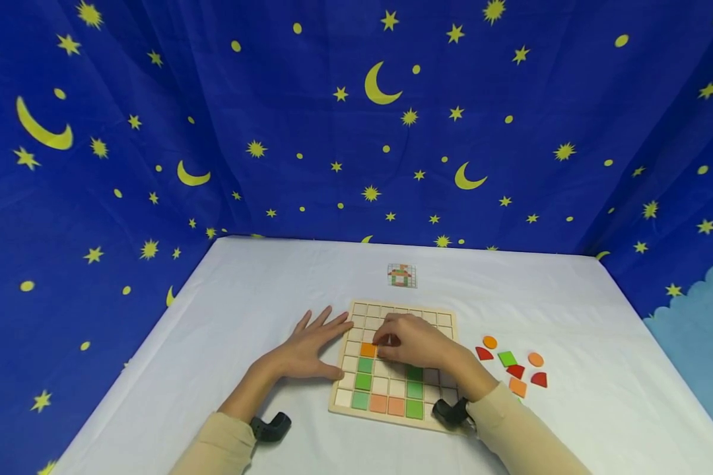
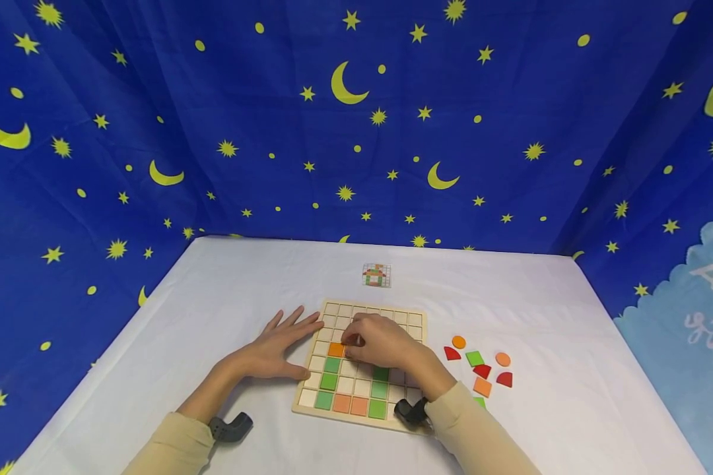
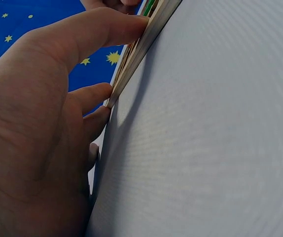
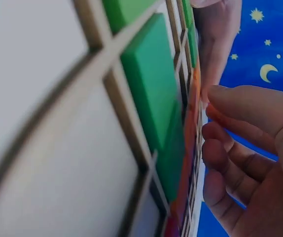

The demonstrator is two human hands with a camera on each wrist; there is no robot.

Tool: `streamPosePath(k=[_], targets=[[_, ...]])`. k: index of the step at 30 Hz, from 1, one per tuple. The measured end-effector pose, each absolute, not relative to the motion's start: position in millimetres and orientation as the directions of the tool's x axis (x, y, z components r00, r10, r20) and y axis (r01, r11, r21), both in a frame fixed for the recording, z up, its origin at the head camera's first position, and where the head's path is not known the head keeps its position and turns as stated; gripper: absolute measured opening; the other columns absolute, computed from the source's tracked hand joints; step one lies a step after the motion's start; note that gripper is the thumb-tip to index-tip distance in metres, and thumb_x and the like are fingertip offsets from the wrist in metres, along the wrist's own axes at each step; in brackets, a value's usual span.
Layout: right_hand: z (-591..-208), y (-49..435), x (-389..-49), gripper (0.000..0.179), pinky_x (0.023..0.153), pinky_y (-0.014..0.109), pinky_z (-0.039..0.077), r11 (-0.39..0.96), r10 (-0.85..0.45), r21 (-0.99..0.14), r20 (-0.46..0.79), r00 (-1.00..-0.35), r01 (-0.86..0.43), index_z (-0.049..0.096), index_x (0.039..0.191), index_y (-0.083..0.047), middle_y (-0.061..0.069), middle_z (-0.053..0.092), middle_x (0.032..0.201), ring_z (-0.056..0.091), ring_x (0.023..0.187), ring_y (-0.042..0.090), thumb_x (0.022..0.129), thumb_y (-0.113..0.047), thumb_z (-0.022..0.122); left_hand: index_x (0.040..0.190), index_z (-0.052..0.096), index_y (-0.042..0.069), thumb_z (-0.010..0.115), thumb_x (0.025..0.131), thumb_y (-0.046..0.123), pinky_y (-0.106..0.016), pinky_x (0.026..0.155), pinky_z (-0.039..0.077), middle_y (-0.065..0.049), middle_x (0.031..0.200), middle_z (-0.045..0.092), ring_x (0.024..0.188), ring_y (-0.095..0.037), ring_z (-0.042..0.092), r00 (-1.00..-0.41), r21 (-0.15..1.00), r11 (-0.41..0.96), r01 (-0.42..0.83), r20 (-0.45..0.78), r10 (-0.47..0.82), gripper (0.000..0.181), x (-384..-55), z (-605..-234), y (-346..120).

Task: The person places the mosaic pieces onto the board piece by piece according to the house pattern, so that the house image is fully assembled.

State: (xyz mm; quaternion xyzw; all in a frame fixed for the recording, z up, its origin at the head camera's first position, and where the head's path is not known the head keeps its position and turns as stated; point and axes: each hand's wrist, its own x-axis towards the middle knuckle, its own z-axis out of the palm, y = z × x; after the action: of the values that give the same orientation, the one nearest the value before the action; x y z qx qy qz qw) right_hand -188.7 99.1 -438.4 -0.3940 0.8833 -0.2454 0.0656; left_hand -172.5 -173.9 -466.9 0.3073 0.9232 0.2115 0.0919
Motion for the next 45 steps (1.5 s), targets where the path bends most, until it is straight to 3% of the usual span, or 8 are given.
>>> streamPosePath(k=[9,18,25,33,45], targets=[[-435.1,124.9,-183.7,0.018,0.072,0.027,0.050,0.587,-0.700,-0.488,0.095,-0.708,-0.646,0.074,0.105,-0.019,-0.010,0.062,0.095,0.057,0.080,0.006,0.088,-0.026,0.071,0.152,0.032,0.024,0.070,0.073,0.059,-0.053,0.113,-0.005,0.004,0.158,0.019,0.145,-0.029,0.003,-0.795,0.456,0.717,0.528,-0.032,0.606,0.094,-171.4,-467.6,-174.2],[-432.7,160.5,-176.1,0.019,0.065,0.025,0.048,0.612,-0.663,-0.462,0.143,-0.735,-0.642,0.072,0.107,-0.016,-0.009,0.062,0.093,0.053,0.073,0.002,0.089,-0.022,0.070,0.152,0.031,0.026,0.070,0.073,0.060,-0.053,0.113,-0.005,0.004,0.158,0.018,0.145,-0.028,0.002,-0.789,0.452,0.712,0.538,-0.028,0.614,0.094,-174.1,-467.9,-173.2],[-433.0,187.8,-171.0,0.020,0.063,0.024,0.047,0.683,-0.582,-0.465,0.120,-0.804,-0.564,0.073,0.107,-0.018,-0.013,0.059,0.090,0.052,0.073,0.002,0.088,-0.023,0.070,0.152,0.031,0.026,0.070,0.073,0.061,-0.052,0.113,-0.005,0.004,0.159,0.018,0.145,-0.028,0.001,-0.791,0.446,0.717,0.536,-0.033,0.611,0.095,-174.7,-467.9,-172.7],[-438.8,214.9,-166.1,0.020,0.059,0.023,0.044,0.725,-0.537,-0.429,0.137,-0.833,-0.538,0.073,0.105,-0.018,-0.018,0.055,0.086,0.051,0.069,0.004,0.086,-0.025,0.073,0.152,0.031,0.026,0.069,0.074,0.062,-0.053,0.112,-0.005,0.004,0.159,0.018,0.145,-0.028,0.001,-0.789,0.447,0.715,0.537,-0.032,0.613,0.095,-173.6,-469.0,-173.8],[-446.3,238.9,-163.8,0.023,0.061,0.029,0.043,0.826,-0.415,-0.388,0.072,-0.907,-0.408,0.073,0.103,-0.015,-0.012,0.056,0.082,0.048,0.069,0.007,0.082,-0.024,0.076,0.152,0.031,0.025,0.069,0.074,0.061,-0.053,0.112,-0.005,0.003,0.159,0.018,0.145,-0.028,0.001,-0.787,0.451,0.710,0.541,-0.027,0.617,0.095,-173.2,-469.0,-174.1]])
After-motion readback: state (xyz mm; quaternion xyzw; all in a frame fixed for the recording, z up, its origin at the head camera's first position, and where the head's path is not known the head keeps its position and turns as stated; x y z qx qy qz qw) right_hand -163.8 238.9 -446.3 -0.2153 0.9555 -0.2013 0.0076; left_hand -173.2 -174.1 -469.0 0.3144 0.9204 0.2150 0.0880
